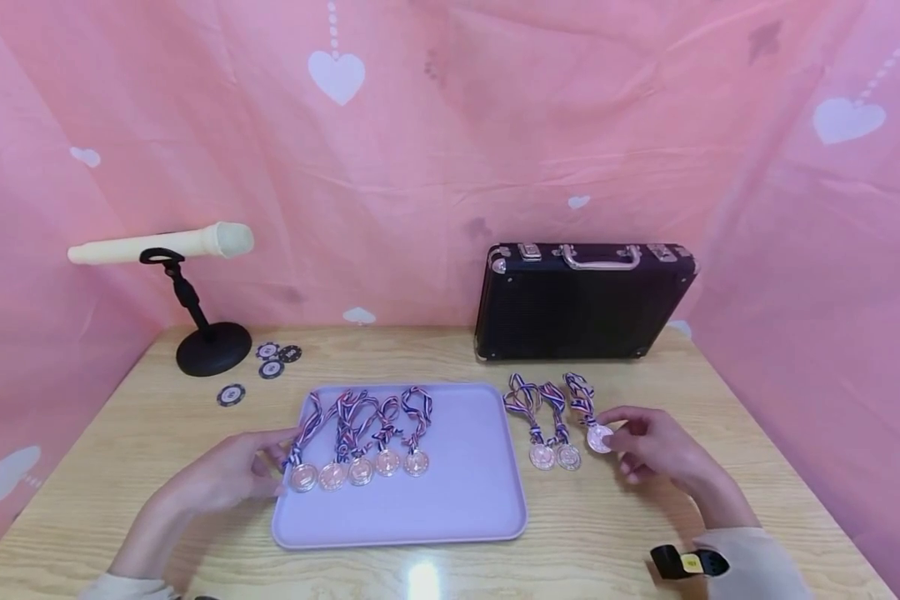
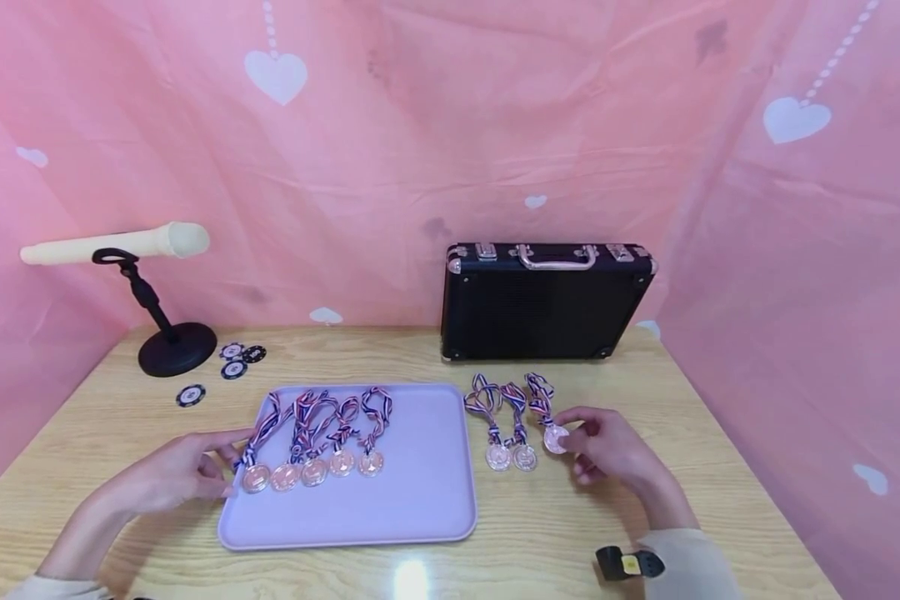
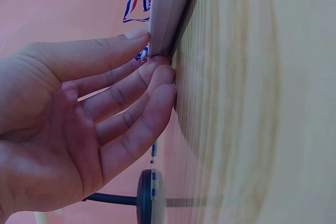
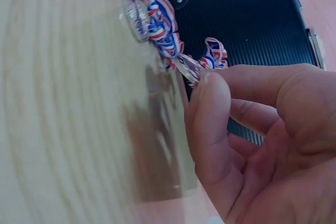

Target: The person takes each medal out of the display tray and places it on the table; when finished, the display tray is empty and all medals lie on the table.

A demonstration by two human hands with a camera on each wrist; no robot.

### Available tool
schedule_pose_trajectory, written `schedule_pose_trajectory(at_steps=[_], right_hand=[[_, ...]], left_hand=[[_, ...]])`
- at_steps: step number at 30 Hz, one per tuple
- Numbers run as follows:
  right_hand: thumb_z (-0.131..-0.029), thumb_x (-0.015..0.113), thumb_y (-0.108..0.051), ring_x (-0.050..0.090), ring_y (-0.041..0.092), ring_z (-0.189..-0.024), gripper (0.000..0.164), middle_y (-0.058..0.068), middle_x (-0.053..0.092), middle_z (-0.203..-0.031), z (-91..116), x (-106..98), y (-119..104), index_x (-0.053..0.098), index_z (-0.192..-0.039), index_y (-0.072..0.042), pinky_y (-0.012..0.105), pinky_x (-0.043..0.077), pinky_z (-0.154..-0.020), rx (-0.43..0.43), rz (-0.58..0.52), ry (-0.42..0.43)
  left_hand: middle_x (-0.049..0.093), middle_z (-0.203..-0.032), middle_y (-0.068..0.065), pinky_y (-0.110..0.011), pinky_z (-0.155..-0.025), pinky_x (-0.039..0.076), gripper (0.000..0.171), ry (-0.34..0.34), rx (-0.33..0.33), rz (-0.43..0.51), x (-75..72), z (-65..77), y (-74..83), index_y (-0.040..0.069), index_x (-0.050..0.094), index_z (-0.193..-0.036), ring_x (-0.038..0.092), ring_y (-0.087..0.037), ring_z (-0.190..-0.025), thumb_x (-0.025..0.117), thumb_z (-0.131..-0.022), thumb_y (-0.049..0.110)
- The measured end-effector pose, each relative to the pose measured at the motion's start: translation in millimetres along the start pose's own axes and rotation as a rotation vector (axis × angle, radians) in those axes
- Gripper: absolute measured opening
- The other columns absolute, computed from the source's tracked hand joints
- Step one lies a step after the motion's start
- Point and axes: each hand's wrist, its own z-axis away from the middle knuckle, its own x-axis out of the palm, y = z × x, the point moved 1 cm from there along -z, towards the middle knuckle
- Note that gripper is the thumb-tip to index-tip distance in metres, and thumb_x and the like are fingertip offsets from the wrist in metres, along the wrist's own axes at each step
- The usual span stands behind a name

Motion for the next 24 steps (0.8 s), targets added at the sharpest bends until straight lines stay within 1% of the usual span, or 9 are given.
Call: schedule_pose_trajectory(at_steps=[5,8,16,18,24], right_hand=[[-0.098,0.067,-0.006,0.063,0.014,-0.061,0.048,0.009,0.061,-0.083,-1.2,1.3,7.1,0.054,-0.140,0.011,0.035,0.062,-0.056,0.005,-0.021,-0.056],[-0.098,0.068,-0.006,0.062,0.014,-0.060,0.047,0.009,0.061,-0.082,-1.1,3.0,8.4,0.054,-0.139,0.011,0.035,0.062,-0.056,0.006,-0.019,-0.070],[-0.097,0.068,-0.004,0.059,0.012,-0.056,0.045,0.007,0.059,-0.080,-1.7,9.0,6.0,0.056,-0.138,0.010,0.033,0.061,-0.054,-0.008,0.008,-0.084],[-0.097,0.067,-0.004,0.059,0.012,-0.055,0.044,0.007,0.059,-0.079,-1.2,9.9,5.6,0.056,-0.138,0.009,0.033,0.060,-0.053,-0.004,0.019,-0.084],[-0.097,0.067,-0.003,0.058,0.014,-0.054,0.039,0.007,0.058,-0.075,0.8,10.5,2.6,0.060,-0.133,0.008,0.033,0.059,-0.052,-0.006,0.078,-0.068]], left_hand=[[0.066,-0.111,-0.008,-0.029,-0.071,0.054,0.078,-0.001,-0.010,-0.002,0.2,-0.7,-0.5,0.002,0.050,-0.156,0.063,-0.019,-0.088,0.084,-0.085,0.006],[0.066,-0.111,-0.008,-0.028,-0.071,0.054,0.078,-0.003,0.004,0.001,-0.3,-0.5,-1.5,0.001,0.050,-0.155,0.063,-0.019,-0.088,0.084,-0.085,0.006],[0.066,-0.109,-0.009,-0.027,-0.069,0.054,0.079,-0.004,0.054,0.026,0.0,1.2,-3.8,-0.003,0.049,-0.154,0.063,-0.019,-0.086,0.083,-0.084,0.005],[0.066,-0.109,-0.009,-0.027,-0.069,0.054,0.079,-0.006,0.055,0.029,0.3,1.1,-3.7,-0.003,0.049,-0.155,0.063,-0.020,-0.085,0.083,-0.084,0.004],[0.066,-0.110,-0.009,-0.027,-0.069,0.054,0.078,-0.003,0.031,0.022,0.4,0.8,-2.6,-0.001,0.049,-0.155,0.063,-0.020,-0.086,0.083,-0.085,0.004]])
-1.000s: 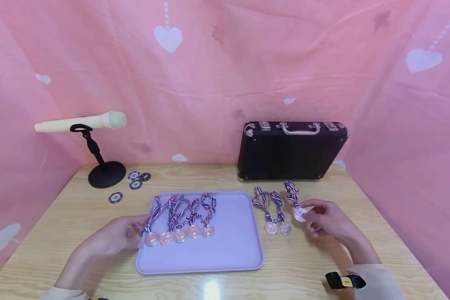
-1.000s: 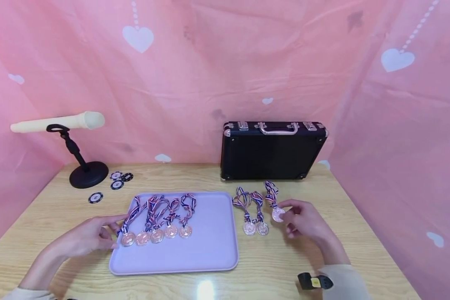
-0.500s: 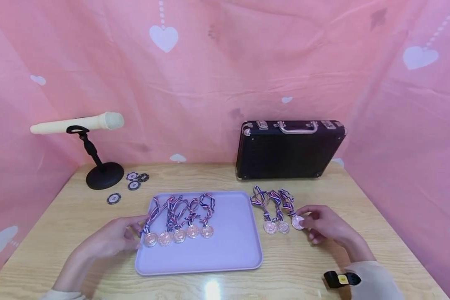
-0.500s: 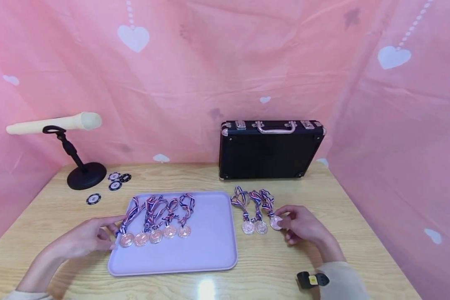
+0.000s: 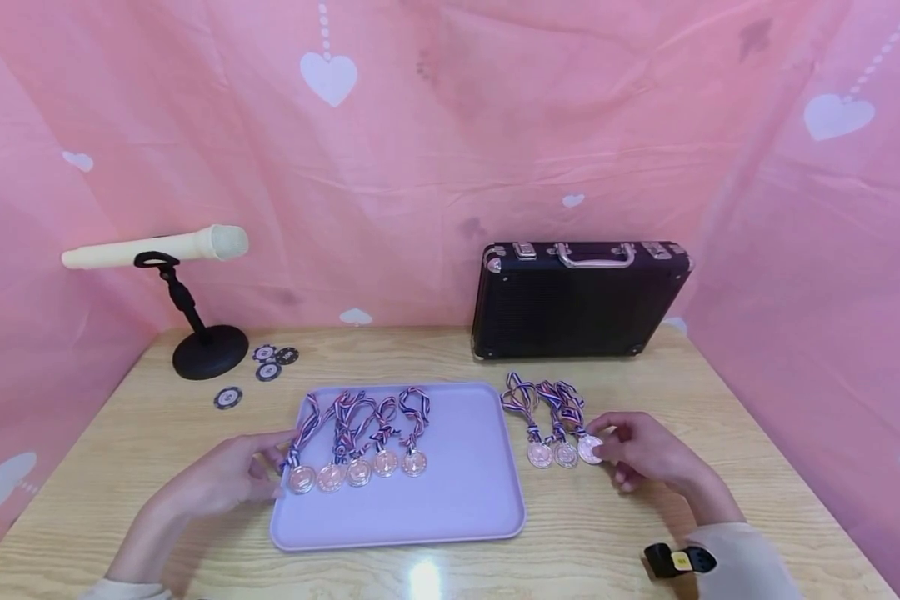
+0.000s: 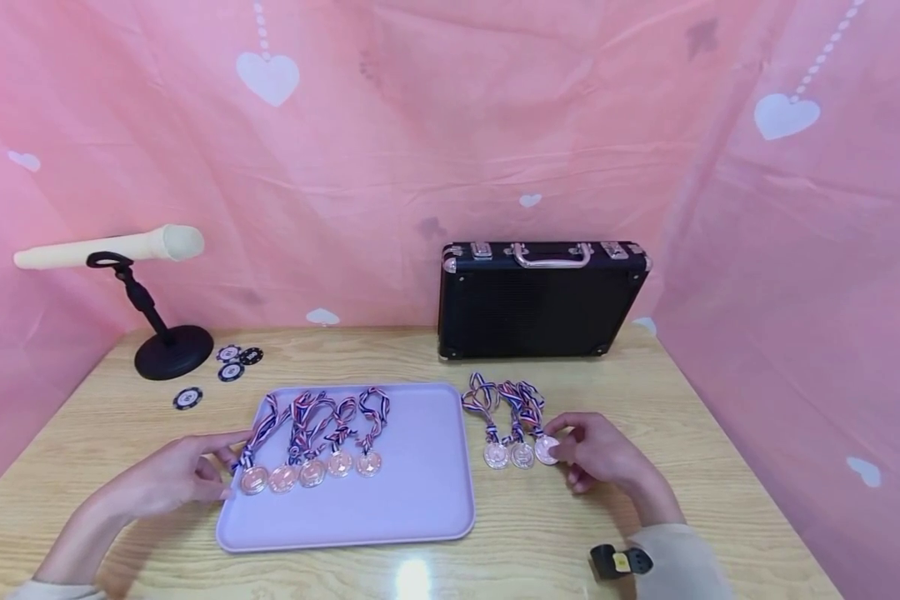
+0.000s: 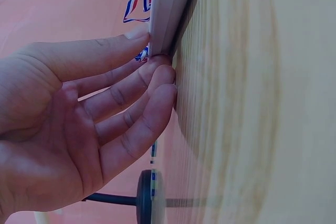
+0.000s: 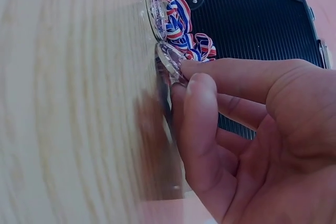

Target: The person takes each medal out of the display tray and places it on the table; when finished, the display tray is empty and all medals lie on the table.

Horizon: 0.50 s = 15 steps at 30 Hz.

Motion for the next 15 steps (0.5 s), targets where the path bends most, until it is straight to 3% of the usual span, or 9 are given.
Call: schedule_pose_trajectory(at_steps=[5,15], right_hand=[[-0.094,0.070,-0.003,0.057,0.016,-0.054,0.031,0.008,0.058,-0.075,2.0,1.0,-2.5,0.064,-0.124,0.006,0.034,0.058,-0.050,-0.037,0.076,0.019],[-0.092,0.071,-0.003,0.057,0.017,-0.054,0.019,0.007,0.056,-0.073,1.0,3.5,-2.9,0.066,-0.109,0.002,0.035,0.057,-0.050,-0.021,0.136,0.075]], left_hand=[[0.066,-0.110,-0.009,-0.028,-0.068,0.054,0.078,0.001,-0.020,0.002,-0.2,0.1,1.5,-0.001,0.049,-0.156,0.062,-0.019,-0.086,0.083,-0.085,0.004],[0.066,-0.111,-0.008,-0.028,-0.069,0.053,0.077,0.004,-0.054,-0.003,0.5,-0.4,1.4,0.002,0.050,-0.156,0.062,-0.019,-0.087,0.083,-0.086,0.004]])
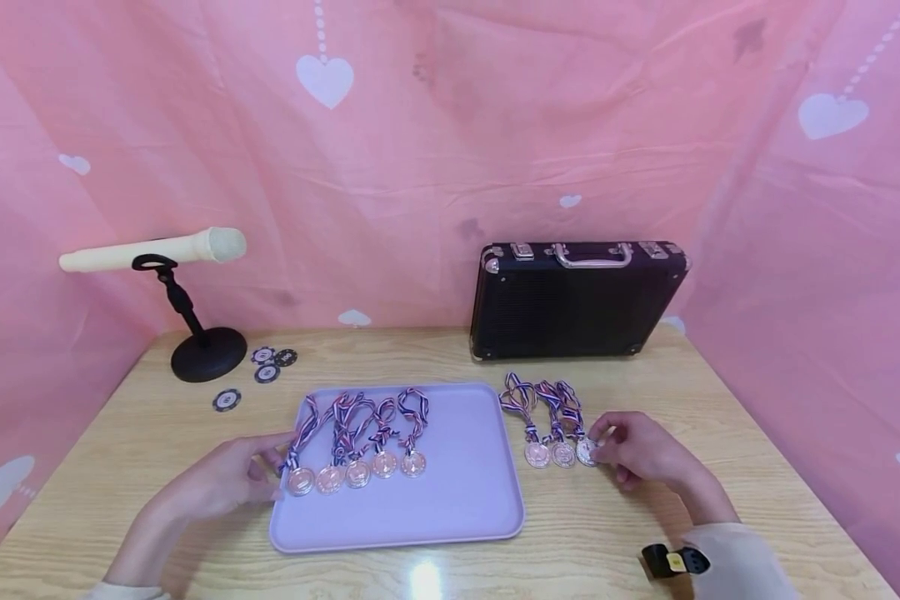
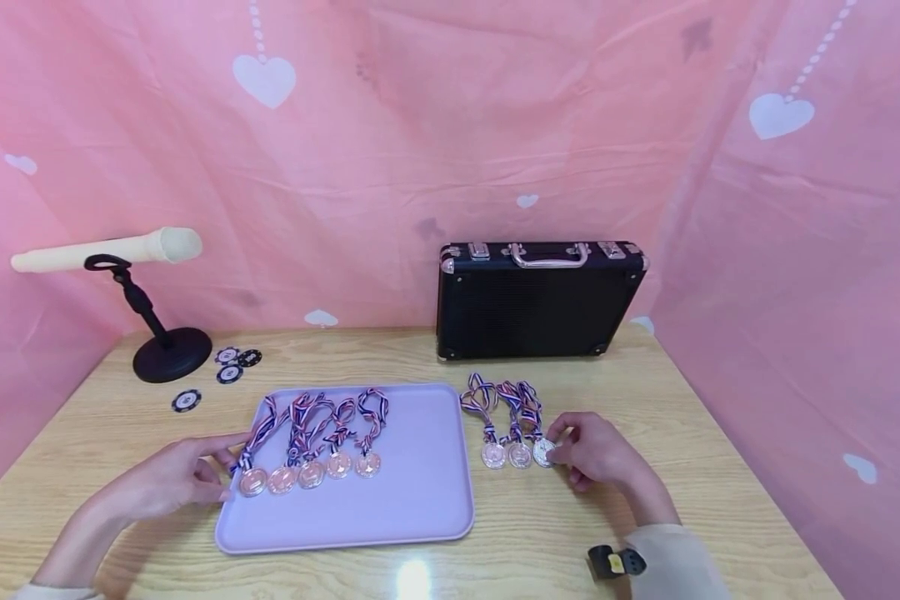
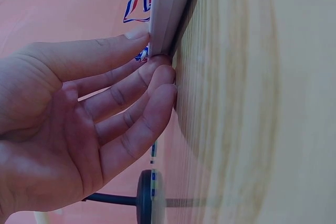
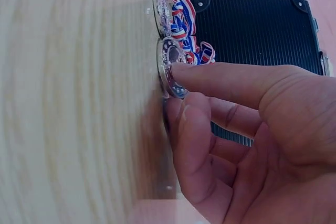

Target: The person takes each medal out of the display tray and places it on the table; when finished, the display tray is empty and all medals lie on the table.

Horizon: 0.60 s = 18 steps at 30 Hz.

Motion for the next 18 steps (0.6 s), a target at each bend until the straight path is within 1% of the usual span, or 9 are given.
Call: schedule_pose_trajectory(at_steps=[3,5,6,7,10,14,18], right_hand=[[-0.093,0.072,-0.004,0.057,0.018,-0.055,0.018,0.007,0.057,-0.073,0.3,-0.2,0.5,0.065,-0.109,0.002,0.035,0.057,-0.050,0.006,0.000,0.012],[-0.094,0.072,-0.005,0.058,0.018,-0.055,0.018,0.008,0.057,-0.073,0.0,-1.4,-0.7,0.065,-0.109,0.002,0.035,0.057,-0.051,0.003,0.004,0.020],[-0.095,0.071,-0.006,0.058,0.019,-0.056,0.018,0.008,0.058,-0.073,0.2,-2.0,-1.8,0.064,-0.109,0.002,0.034,0.056,-0.051,0.003,0.002,0.026],[-0.095,0.072,-0.007,0.058,0.019,-0.056,0.019,0.008,0.058,-0.074,0.5,-2.6,-3.3,0.064,-0.110,0.002,0.034,0.056,-0.051,0.004,0.001,0.037],[-0.096,0.072,-0.009,0.059,0.019,-0.057,0.021,0.009,0.060,-0.075,3.1,-3.7,-11.2,0.064,-0.111,0.003,0.033,0.055,-0.051,-0.024,0.012,0.067],[-0.095,0.075,-0.012,0.061,0.018,-0.056,0.025,0.009,0.062,-0.077,5.1,2.1,-33.6,0.066,-0.113,0.004,0.032,0.055,-0.051,-0.093,0.025,0.113],[-0.093,0.078,-0.013,0.061,0.016,-0.053,0.027,0.009,0.064,-0.078,-0.2,21.1,-67.7,0.069,-0.114,0.002,0.030,0.052,-0.048,-0.129,0.027,0.138]], left_hand=[[0.066,-0.110,-0.008,-0.028,-0.069,0.053,0.078,0.001,0.001,-0.007,-0.1,-0.8,-0.8,0.003,0.050,-0.156,0.062,-0.019,-0.086,0.084,-0.085,0.005],[0.066,-0.110,-0.008,-0.028,-0.068,0.053,0.079,0.001,0.015,-0.005,-0.3,-0.3,-1.7,0.001,0.050,-0.156,0.062,-0.019,-0.086,0.084,-0.085,0.005],[0.066,-0.110,-0.008,-0.028,-0.069,0.053,0.078,0.005,0.009,-0.002,-0.2,-0.1,-1.9,0.002,0.050,-0.156,0.062,-0.019,-0.086,0.084,-0.085,0.005],[0.066,-0.110,-0.008,-0.028,-0.069,0.053,0.078,0.004,0.019,-0.005,-0.2,0.2,-2.1,0.001,0.050,-0.155,0.062,-0.019,-0.086,0.084,-0.085,0.005],[0.066,-0.110,-0.008,-0.028,-0.071,0.054,0.077,0.001,0.014,0.000,0.5,0.8,-2.1,0.001,0.051,-0.155,0.062,-0.019,-0.088,0.084,-0.085,0.005],[0.066,-0.109,-0.008,-0.030,-0.073,0.055,0.077,0.002,0.017,-0.003,1.6,1.1,-1.4,0.002,0.052,-0.155,0.063,-0.019,-0.088,0.084,-0.085,0.006],[0.067,-0.110,-0.007,-0.032,-0.076,0.055,0.079,0.012,0.030,-0.021,1.2,0.2,0.2,0.002,0.051,-0.155,0.064,-0.018,-0.088,0.085,-0.085,0.008]])
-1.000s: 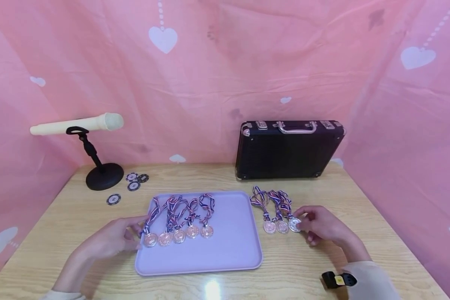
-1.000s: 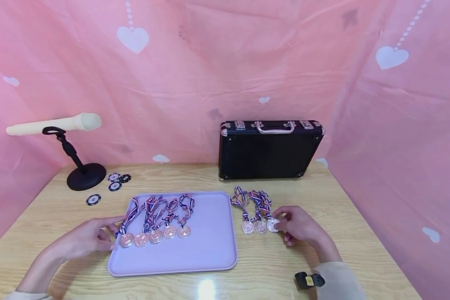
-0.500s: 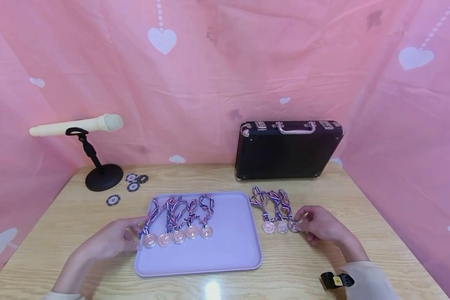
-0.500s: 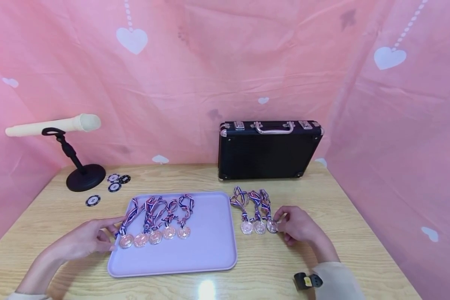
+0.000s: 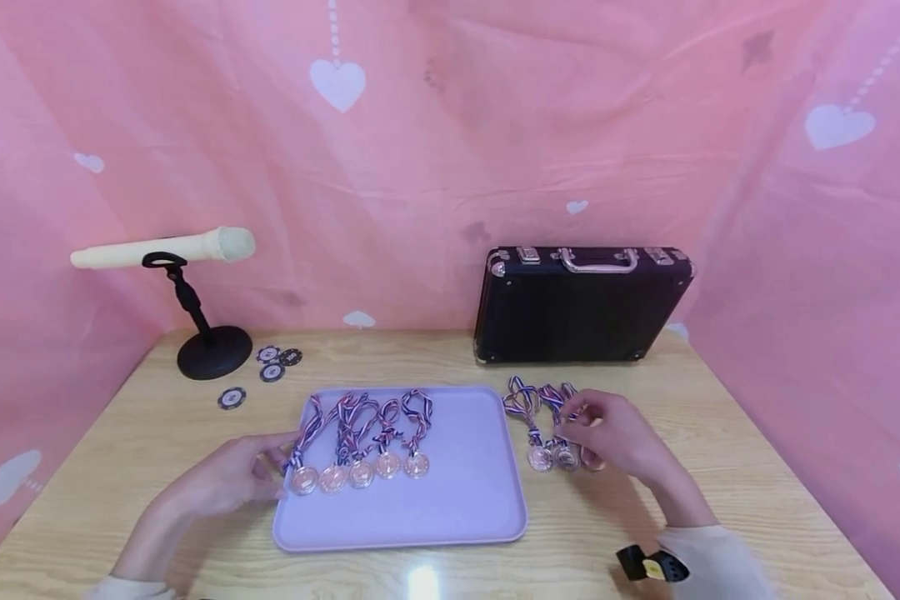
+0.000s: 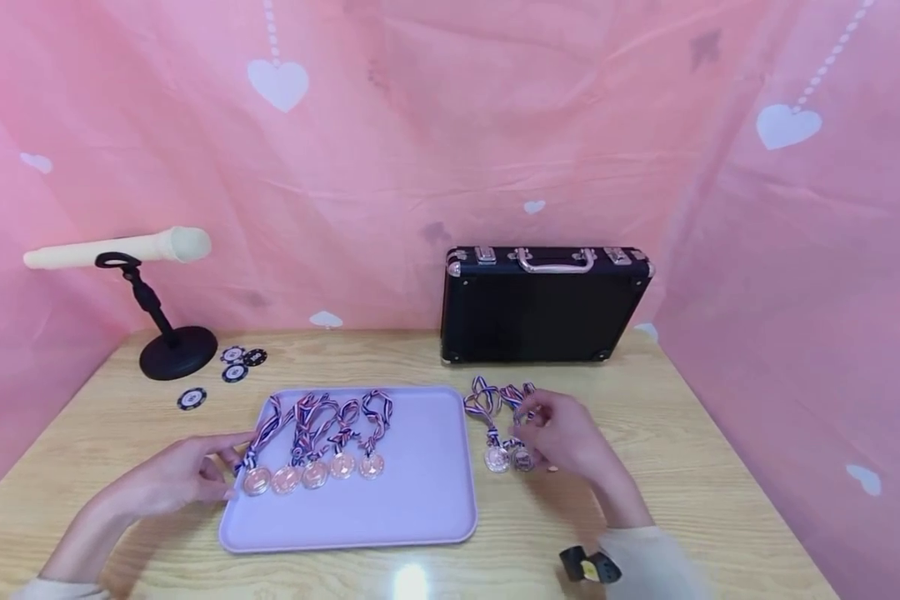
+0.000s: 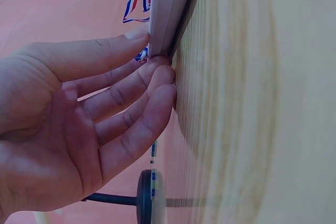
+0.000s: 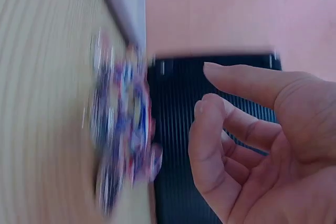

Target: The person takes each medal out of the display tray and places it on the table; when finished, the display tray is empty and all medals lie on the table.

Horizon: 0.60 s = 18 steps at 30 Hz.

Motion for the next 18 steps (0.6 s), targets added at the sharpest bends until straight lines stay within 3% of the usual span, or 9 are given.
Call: schedule_pose_trajectory(at_steps=[8,13,18], right_hand=[[-0.090,0.081,-0.012,0.065,0.018,-0.054,0.027,0.006,0.068,-0.076,-21.7,73.8,-57.0,0.072,-0.112,-0.001,0.032,0.053,-0.052,-0.023,-0.061,-0.077],[-0.087,0.085,-0.019,0.065,0.016,-0.053,0.028,0.004,0.067,-0.074,-26.3,114.0,-70.3,0.073,-0.107,-0.005,0.032,0.052,-0.056,-0.048,-0.030,-0.174],[-0.083,0.089,-0.021,0.065,0.015,-0.050,0.029,0.005,0.065,-0.075,-29.1,135.7,-76.2,0.071,-0.100,-0.006,0.030,0.052,-0.052,-0.009,-0.015,-0.219]], left_hand=[[0.067,-0.111,-0.006,-0.031,-0.077,0.056,0.077,-0.002,0.021,-0.025,-4.4,-3.7,2.1,0.003,0.051,-0.156,0.064,-0.018,-0.091,0.083,-0.086,0.006],[0.066,-0.111,-0.008,-0.030,-0.074,0.056,0.080,-0.011,0.029,0.013,-2.4,-2.9,1.5,0.003,0.050,-0.156,0.064,-0.019,-0.088,0.084,-0.084,0.005],[0.066,-0.110,-0.007,-0.029,-0.075,0.056,0.079,-0.002,-0.003,0.019,-0.1,0.3,-0.4,0.006,0.052,-0.156,0.064,-0.018,-0.088,0.084,-0.084,0.004]])
